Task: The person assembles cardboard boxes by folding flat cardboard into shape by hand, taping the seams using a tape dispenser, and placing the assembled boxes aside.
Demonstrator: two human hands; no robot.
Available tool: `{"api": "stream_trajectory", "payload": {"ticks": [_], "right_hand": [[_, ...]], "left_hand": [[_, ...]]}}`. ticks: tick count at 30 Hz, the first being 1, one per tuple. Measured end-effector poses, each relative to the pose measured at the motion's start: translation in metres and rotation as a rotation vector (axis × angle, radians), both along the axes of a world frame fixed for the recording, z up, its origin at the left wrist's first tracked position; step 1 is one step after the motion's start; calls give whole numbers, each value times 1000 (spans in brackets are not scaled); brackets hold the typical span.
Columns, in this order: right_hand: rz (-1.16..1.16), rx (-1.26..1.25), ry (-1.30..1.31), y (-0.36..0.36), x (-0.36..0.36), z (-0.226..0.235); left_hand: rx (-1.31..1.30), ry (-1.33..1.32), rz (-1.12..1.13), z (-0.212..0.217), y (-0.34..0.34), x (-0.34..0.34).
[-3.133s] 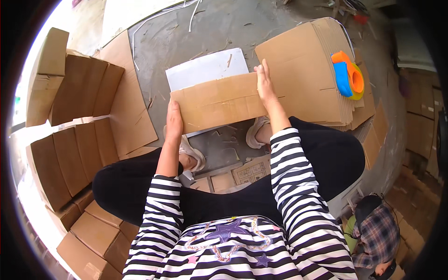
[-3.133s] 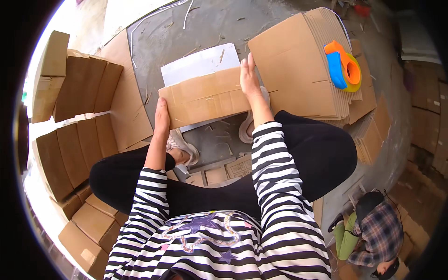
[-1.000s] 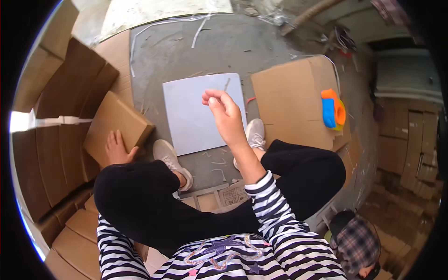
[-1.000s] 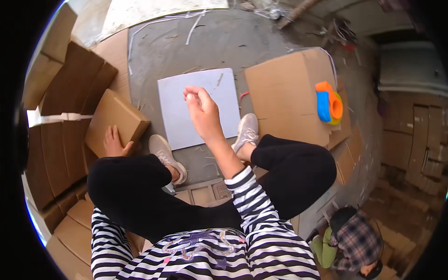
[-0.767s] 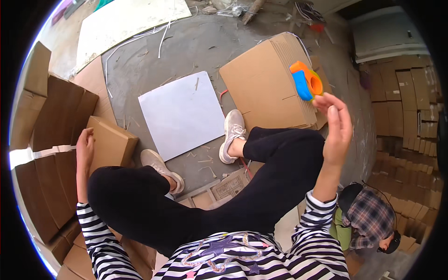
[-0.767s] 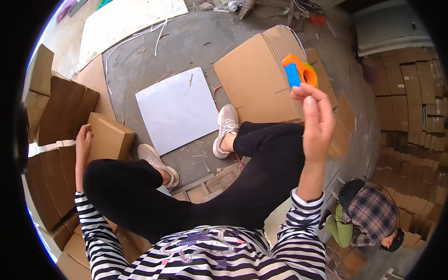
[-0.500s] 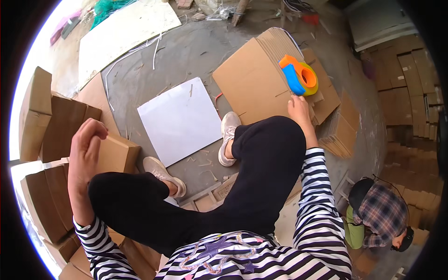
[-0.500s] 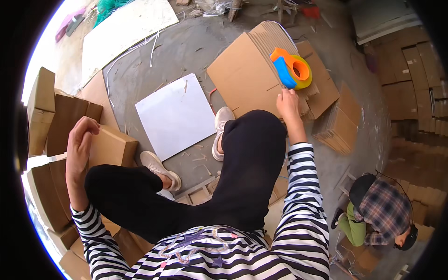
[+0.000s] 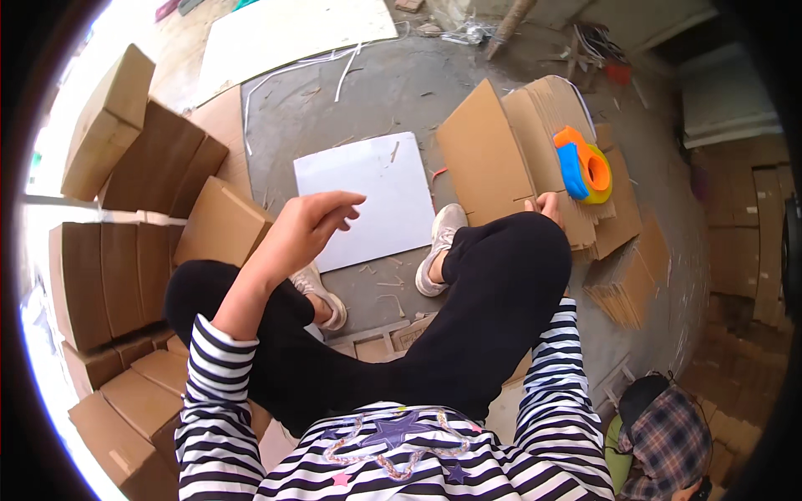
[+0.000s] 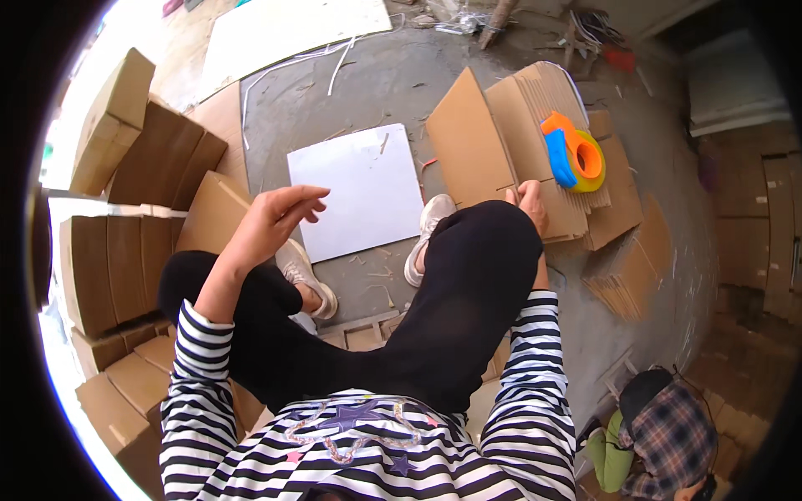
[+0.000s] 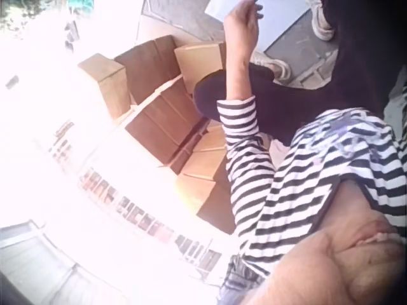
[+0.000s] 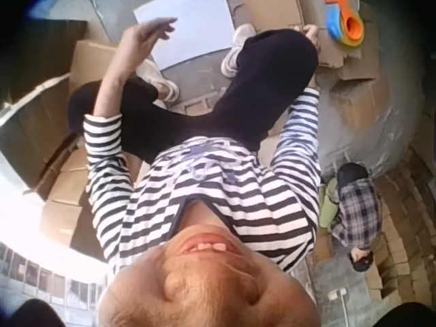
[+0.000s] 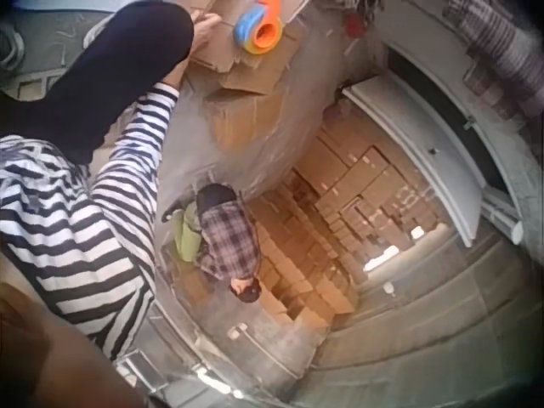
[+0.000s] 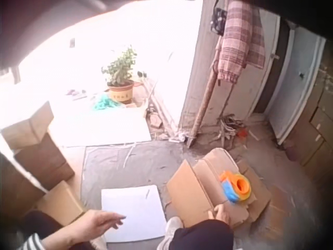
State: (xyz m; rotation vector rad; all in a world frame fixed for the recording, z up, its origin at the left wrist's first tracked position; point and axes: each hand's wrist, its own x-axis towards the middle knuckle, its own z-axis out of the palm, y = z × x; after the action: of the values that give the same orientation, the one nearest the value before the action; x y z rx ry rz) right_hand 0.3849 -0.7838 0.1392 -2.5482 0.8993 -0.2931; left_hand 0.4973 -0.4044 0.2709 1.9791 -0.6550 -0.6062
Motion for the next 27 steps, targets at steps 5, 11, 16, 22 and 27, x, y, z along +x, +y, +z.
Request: {"api": "stream_trajectory", "payload": {"ticks": [5,11,16,22,27], "right_hand": [[163,-17,39,-30,-2,9],[491,-236,-320,-4,68,112],[622,58,-351,64,125,197],[728,44,-212,122,141,154],[763,-9,-200,146,108,80]], "left_hand": [[-206,128,57,-19,-3,15],[-285,153,158,-12,11,14],[-345,118,217,-7,15,13],[-338,-184,274,-18,27,16],[21,49,262,-32,26,34]]}}
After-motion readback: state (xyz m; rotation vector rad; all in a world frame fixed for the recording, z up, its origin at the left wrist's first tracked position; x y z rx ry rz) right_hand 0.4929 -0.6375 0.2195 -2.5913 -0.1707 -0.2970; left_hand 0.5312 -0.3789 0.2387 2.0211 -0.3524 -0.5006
